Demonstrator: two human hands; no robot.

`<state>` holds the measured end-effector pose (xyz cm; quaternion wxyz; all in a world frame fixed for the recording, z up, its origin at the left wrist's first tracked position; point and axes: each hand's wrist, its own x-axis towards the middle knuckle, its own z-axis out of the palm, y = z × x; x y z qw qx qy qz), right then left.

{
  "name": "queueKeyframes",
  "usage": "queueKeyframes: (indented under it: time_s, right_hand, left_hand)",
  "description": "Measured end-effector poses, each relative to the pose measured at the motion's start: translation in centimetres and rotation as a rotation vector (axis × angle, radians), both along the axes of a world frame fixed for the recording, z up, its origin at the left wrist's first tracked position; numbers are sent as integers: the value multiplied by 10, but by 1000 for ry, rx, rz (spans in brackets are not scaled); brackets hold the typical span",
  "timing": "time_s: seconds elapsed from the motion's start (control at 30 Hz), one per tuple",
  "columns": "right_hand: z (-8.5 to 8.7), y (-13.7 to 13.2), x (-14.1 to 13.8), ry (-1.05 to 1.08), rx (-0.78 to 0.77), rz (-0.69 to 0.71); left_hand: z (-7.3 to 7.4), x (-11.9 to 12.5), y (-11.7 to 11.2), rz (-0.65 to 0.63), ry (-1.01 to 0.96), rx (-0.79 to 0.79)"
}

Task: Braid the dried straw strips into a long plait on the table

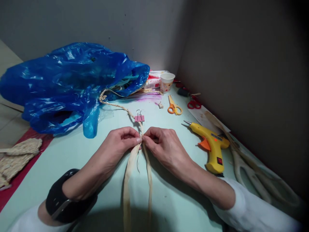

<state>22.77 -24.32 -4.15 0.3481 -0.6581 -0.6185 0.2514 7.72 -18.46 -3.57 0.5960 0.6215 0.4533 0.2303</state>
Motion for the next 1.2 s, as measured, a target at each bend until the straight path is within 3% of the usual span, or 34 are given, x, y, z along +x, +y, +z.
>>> queueKeyframes:
  time_s: [0.17,0.37,0.57,0.73,0.9,1.2]
  right_hand:
    - [-4,4,3,134,-7,53]
    - [-8,8,4,243,-85,109]
    - [-6,7,4,227,-79,112]
    - [-10,9,4,249,-90,129]
    - [-14,9,3,266,-109,98]
    - [-9,7,2,223,-78,79]
  left_hand:
    - [5,5,0,36,-4,2]
    - [3,7,-1,38,44,147]
    - [5,4,5,-42,273,235]
    - [7,4,6,-75,227,252]
    - [7,3,2,-90,244,389]
    - [5,4,-2,-42,292,357]
